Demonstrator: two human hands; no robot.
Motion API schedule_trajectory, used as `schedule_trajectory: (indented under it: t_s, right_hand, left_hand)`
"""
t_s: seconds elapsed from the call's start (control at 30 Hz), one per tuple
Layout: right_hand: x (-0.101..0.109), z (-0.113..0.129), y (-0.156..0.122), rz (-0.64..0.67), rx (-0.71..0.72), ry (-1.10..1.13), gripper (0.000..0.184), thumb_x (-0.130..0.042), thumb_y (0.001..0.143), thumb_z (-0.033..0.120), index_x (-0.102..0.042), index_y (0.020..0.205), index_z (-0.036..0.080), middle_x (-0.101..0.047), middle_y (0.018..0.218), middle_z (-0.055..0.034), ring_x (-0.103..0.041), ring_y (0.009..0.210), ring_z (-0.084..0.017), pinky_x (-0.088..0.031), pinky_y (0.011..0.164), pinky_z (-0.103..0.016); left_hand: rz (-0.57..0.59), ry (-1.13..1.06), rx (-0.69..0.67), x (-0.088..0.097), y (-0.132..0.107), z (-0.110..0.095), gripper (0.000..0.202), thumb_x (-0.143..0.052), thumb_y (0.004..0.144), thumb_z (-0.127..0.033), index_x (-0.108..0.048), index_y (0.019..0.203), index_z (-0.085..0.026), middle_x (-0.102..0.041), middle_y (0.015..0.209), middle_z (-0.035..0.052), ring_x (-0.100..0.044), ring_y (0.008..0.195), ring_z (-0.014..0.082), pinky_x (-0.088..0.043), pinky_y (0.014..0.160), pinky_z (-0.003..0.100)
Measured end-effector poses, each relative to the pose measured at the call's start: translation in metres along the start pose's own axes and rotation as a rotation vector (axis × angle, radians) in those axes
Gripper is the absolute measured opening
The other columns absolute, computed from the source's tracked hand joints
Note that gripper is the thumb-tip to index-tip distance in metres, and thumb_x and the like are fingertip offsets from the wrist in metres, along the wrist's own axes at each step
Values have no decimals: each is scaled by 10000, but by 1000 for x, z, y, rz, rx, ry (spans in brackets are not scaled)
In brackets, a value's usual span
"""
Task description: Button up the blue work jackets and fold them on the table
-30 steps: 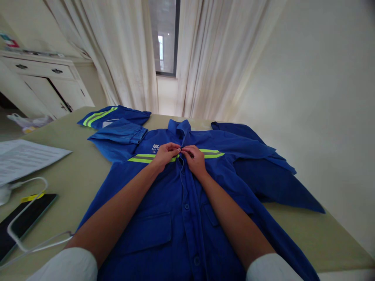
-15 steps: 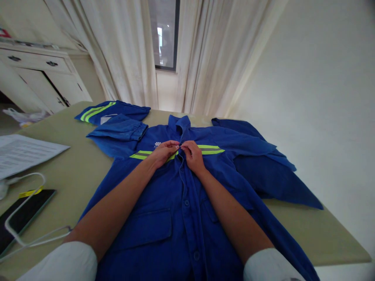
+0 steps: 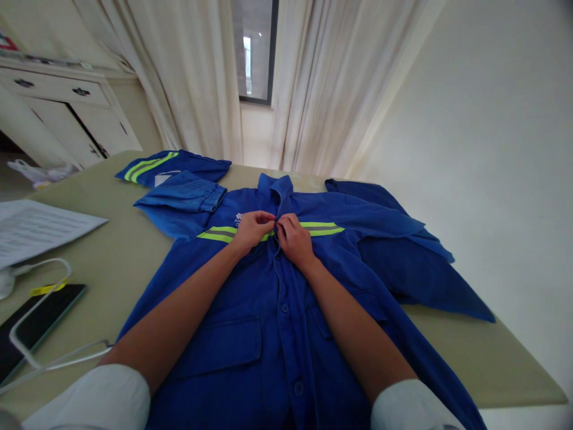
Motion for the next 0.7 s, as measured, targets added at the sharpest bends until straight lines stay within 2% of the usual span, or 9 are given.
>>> schedule_trajectory:
  t_s: [0.1, 0.2, 0.3, 0.37, 0.47, 0.57, 0.7]
  right_hand:
    - [-1, 2, -1, 29, 22, -31, 224, -448, 1090, 221, -671, 1070, 223, -665, 1166, -99, -667, 973, -204, -521, 796, -277]
    - [-2, 0, -2, 28, 22, -24, 233, -439, 1091, 200, -670, 1066, 219, -666, 1159, -97, -667, 979, -204, -523, 809, -278]
    - [-5, -2, -3, 49, 29, -32, 231, -453, 1082, 192, -683, 1076, 218, -650, 1195, -104, -665, 955, -198, -524, 781, -274]
    - [-5, -3, -4, 62, 21, -47, 225, -471, 1075, 199, -695, 1079, 219, -632, 1220, -109, -664, 913, -191, -521, 738, -273]
    - [-2, -5, -3, 19, -2, -31, 218, -489, 1069, 221, -707, 1072, 215, -615, 1196, -114, -663, 889, -194, -530, 735, -285]
    - [3, -5, -2, -52, 8, 15, 220, -487, 1071, 244, -704, 1074, 208, -614, 1154, -118, -662, 943, -207, -547, 799, -301]
    - [5, -4, -2, -78, 18, -5, 163, -550, 1031, 253, -703, 1054, 203, -631, 1109, -114, -659, 986, -216, -549, 828, -299]
  left_hand:
    - [7, 12, -7, -3, 2, 1, 270, -835, 618, -198, -765, 872, -139, -729, 728, 20, -609, 637, 116, -450, 590, 211]
    - [67, 8, 127, -6, 4, 10, 242, -770, 672, -197, -735, 905, -146, -631, 604, -29, -493, 484, 82, -335, 468, 200]
    - [149, -16, 250, -10, 2, 15, 130, -750, 699, -213, -691, 804, -163, -501, 520, -67, -392, 414, 66, -265, 427, 203]
    - [174, -26, 282, -11, 0, 15, 123, -758, 700, -226, -651, 716, -168, -444, 502, -75, -347, 403, 56, -236, 420, 202]
    - [142, -4, 267, -9, -1, 12, 155, -770, 687, -236, -634, 662, -165, -453, 515, -62, -339, 411, 51, -205, 411, 202]
    - [109, 15, 230, -7, -2, 10, 141, -759, 693, -266, -659, 680, -167, -486, 536, -51, -380, 438, 64, -223, 415, 203]
    - [94, 105, 95, -7, -2, 3, 163, -716, 721, -318, -727, 736, -157, -558, 572, -27, -416, 480, 84, -263, 445, 212]
Point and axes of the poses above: each hand's wrist, its own y-axis towards the middle knuckle, its own x-axis out of the back of the hand, z = x × y, the point moved 6 cm from there along y, towards the middle knuckle
